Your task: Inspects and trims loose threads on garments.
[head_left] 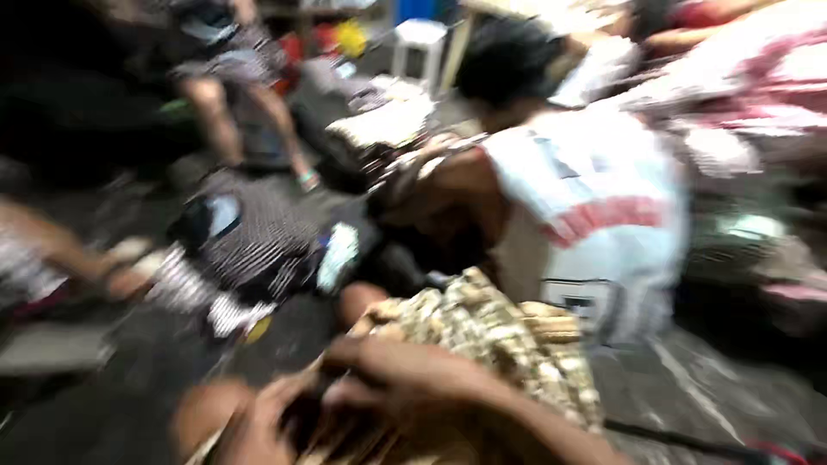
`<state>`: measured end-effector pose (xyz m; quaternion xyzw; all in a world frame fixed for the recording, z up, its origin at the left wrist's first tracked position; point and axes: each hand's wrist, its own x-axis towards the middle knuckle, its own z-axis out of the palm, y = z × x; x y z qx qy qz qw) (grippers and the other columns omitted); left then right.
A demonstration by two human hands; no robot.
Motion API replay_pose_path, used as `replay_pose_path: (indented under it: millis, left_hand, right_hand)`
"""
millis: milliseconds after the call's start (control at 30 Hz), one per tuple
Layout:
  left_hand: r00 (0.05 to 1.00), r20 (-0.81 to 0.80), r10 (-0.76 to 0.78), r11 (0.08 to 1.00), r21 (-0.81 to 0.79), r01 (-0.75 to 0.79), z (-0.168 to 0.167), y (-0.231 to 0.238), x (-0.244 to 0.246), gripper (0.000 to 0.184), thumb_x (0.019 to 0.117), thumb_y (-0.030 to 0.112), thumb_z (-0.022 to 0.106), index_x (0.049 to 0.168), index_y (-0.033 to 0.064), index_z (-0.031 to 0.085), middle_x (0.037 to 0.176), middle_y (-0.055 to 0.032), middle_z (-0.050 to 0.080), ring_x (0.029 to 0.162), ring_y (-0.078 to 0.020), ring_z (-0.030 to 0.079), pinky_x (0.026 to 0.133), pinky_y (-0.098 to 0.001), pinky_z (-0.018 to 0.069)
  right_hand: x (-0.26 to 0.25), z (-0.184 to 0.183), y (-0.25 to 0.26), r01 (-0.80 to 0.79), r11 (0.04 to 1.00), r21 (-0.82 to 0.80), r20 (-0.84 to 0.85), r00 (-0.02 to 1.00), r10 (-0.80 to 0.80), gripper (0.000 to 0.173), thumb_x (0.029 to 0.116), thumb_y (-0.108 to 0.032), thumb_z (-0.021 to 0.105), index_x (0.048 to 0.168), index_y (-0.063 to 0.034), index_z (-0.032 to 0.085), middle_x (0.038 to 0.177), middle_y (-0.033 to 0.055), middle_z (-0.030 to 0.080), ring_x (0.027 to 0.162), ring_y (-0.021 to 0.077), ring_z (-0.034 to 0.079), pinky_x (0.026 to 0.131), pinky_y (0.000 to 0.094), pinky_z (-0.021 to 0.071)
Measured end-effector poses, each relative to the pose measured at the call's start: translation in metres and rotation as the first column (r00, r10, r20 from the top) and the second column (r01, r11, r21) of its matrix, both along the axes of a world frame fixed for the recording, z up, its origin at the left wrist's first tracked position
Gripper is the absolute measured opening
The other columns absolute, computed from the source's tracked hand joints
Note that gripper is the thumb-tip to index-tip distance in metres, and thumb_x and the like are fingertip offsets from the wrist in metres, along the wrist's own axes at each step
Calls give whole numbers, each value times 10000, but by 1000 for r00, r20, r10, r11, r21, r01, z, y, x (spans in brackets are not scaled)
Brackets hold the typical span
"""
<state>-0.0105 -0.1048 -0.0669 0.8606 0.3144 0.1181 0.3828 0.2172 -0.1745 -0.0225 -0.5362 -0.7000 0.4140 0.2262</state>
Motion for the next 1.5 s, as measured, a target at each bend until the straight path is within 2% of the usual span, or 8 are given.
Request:
replay_pose_path:
  millis: [200, 433, 567, 700, 833, 967, 1200, 1500]
  left_hand:
    - [968, -28, 250, 968, 17, -250, -13, -17, 9, 127, 970, 105, 639, 941, 85, 761, 893, -62, 724, 834, -218, 714, 760, -467, 601]
    - [944, -142, 299, 951, -37, -307, -13, -17, 17, 183, 1025, 199, 606, 960, 83, 733, 845, -81, 702, 815, -251, 699, 741, -498, 576]
    - [948, -84, 307, 950, -28, -310, -12, -18, 15, 195, 1024, 207, 606, 931, 86, 728, 778, -55, 672, 724, -207, 661, 672, -451, 554]
    - [943, 53, 330, 940, 74, -333, -10, -31, 14, 194, 998, 226, 624, 902, 118, 754, 845, -11, 723, 789, -152, 703, 723, -405, 597]
    - [927, 103, 361, 891, 254, -376, -12, -51, 14, 211, 990, 234, 612, 877, 142, 765, 941, 1, 726, 829, -142, 713, 706, -370, 613]
    - [923, 77, 378, 860, 340, -381, -15, -55, 13, 254, 1006, 265, 556, 851, 162, 728, 1139, 32, 714, 1104, -131, 663, 930, -332, 564]
    - [948, 124, 292, 950, 73, -302, -6, -44, 0, 303, 1048, 311, 525, 914, 132, 729, 793, 13, 691, 693, -92, 657, 622, -290, 564]
    - [988, -144, 62, 992, -100, -77, 2, 1, 43, 263, 964, 164, 702, 1224, 161, 738, 1045, -51, 666, 827, -178, 656, 743, -378, 580]
  right_hand:
    - [30, -30, 8, 252, 944, 211, -10, 967, -256, 196, 995, -384, 582, 1041, -221, 681, 752, -122, 597, 544, -16, 508, 473, 187, 465]
    - [28, -42, 26, 62, 993, 100, 396, 913, -97, 204, 923, -207, 740, 1104, -113, 741, 1023, 66, 724, 858, 237, 709, 758, 487, 604]
    - [25, -43, 22, 89, 987, 131, 389, 912, -134, 107, 900, -169, 760, 987, -107, 753, 914, 51, 718, 802, 223, 696, 722, 467, 593]
    - [34, -43, 5, 123, 911, 394, 246, 941, -233, 94, 900, -265, 683, 876, -187, 730, 882, -85, 672, 725, 21, 631, 618, 252, 568]
    - [41, -45, -15, 94, 829, 551, 174, 959, -224, 122, 931, -193, 625, 909, -152, 738, 999, -6, 733, 899, 54, 697, 749, 221, 593]
    - [45, -46, -20, -18, 817, 576, 167, 981, -96, 141, 1000, -131, 567, 951, -120, 699, 1019, 35, 749, 975, 88, 715, 812, 221, 595]
    - [47, -33, -36, -184, 822, 539, 206, 975, 83, 201, 1061, -128, 480, 1001, -117, 671, 1039, 92, 749, 904, 188, 728, 731, 317, 594]
    - [47, -34, -42, -210, 798, 565, 232, 969, 90, 195, 1064, -116, 475, 1006, -131, 660, 1064, 79, 749, 897, 178, 724, 731, 302, 582]
